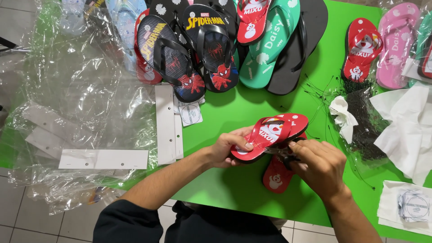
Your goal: Trimming excess material from the edges of flip-flop sandals using scissors in a manufacturing setting.
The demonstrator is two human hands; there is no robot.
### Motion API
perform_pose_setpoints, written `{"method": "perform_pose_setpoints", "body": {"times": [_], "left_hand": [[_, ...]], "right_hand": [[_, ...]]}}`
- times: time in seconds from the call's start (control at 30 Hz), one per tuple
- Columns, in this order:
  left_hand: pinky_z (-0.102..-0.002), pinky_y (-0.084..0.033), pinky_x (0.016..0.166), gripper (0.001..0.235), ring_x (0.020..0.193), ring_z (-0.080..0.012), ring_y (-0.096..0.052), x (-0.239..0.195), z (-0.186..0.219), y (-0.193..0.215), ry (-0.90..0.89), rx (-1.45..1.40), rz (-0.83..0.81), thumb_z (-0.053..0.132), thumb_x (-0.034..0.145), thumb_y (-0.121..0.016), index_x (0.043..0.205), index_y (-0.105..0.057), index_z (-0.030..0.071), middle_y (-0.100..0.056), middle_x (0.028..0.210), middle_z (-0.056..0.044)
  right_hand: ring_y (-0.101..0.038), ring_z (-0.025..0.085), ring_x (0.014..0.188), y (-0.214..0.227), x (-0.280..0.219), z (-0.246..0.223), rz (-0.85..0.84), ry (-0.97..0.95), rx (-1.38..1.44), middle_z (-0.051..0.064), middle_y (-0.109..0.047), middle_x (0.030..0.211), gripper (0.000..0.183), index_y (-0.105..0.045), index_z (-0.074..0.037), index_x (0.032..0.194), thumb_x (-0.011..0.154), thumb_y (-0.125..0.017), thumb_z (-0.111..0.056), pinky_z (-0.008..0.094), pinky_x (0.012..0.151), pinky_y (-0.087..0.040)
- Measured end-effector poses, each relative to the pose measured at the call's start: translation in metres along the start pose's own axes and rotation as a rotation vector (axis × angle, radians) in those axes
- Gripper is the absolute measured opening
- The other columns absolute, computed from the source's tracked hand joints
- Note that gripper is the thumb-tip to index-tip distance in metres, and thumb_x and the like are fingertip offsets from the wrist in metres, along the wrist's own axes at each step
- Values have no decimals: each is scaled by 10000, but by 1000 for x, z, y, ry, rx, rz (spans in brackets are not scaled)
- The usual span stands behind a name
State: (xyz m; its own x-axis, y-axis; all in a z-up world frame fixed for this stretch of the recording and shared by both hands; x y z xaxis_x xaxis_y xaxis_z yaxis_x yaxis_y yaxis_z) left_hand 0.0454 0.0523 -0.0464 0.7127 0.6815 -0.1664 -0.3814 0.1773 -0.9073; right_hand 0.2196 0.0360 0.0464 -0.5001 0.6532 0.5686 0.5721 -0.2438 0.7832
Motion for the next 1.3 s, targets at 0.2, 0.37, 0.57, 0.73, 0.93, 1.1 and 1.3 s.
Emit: {"method": "perform_pose_setpoints", "body": {"times": [0.2, 0.37, 0.57, 0.73, 0.93, 1.1, 1.3], "left_hand": [[-181, -213, 189, 669, 203, -90, -302, -1, 10, -13, 10, -39, -38, 58, 714, -580, 1366, -479, -53, -533, 518, -158], [-177, -200, 190, 710, 204, -88, -308, -3, 7, -12, 23, -104, -62, 43, 709, -574, 1400, -450, -63, -550, 533, -172], [-178, -222, 198, 767, 211, -94, -331, 0, 7, -3, -46, -72, -52, 23, 723, -558, 1469, -401, -64, -590, 584, -176], [-178, -220, 194, 777, 212, -91, -334, 1, 7, -1, -39, -87, -85, 37, 720, -570, 1472, -404, -62, -605, 598, -179], [-183, -208, 171, 810, 202, -124, -354, 0, 7, 0, -21, -83, 14, 25, 705, -568, 1494, -399, -55, -616, 626, -241], [-170, -211, 185, 803, 218, -155, -391, -3, 10, -2, 6, -51, 129, 17, 711, -561, 1496, -405, -49, -613, 617, -249], [-178, -218, 175, 784, 206, -110, -339, 1, 8, 2, 57, -87, 27, 27, 713, -557, 1480, -417, -52, -616, 617, -233]], "right_hand": [[-697, 275, 741, 2, -5, 4, -10, 43, 29, 61, -725, 850, 142, -754, -106, 920, 873, -799, -232, 363, 557, -496], [-693, 261, 731, 6, -1, -2, -24, 81, 3, 49, -717, 839, 152, -748, -111, 906, 903, -773, -262, 348, 546, -483], [-675, 249, 696, 8, 7, -7, -38, 71, -36, 45, -713, 836, 152, -751, -110, 936, 878, -803, -240, 340, 527, -457], [-664, 245, 682, 5, 3, -2, -49, 70, -6, 41, -710, 834, 168, -750, -107, 942, 875, -797, -253, 343, 518, -451], [-673, 238, 708, 6, 4, -4, -51, 91, -52, 40, -711, 851, 145, -758, -120, 958, 891, -783, -246, 331, 531, -454], [-679, 235, 729, 6, 7, -8, -90, 121, -101, 36, -697, 859, 135, -751, -123, 998, 928, -728, -237, 334, 539, -457], [-676, 231, 730, 7, 8, -10, -126, 146, -103, 38, -686, 857, 159, -744, -120, 1021, 957, -684, -253, 329, 537, -458]]}}
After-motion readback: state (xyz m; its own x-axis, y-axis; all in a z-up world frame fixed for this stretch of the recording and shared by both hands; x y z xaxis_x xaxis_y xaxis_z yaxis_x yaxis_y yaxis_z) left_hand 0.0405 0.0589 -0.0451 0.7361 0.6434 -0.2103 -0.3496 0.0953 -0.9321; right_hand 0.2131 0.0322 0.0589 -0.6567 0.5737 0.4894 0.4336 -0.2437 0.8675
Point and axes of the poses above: each hand's wrist, its own x-axis towards the middle knuckle, its own y-axis out of the back of the hand, z = x × y, the point moved 7 cm from there along x, towards the middle knuckle
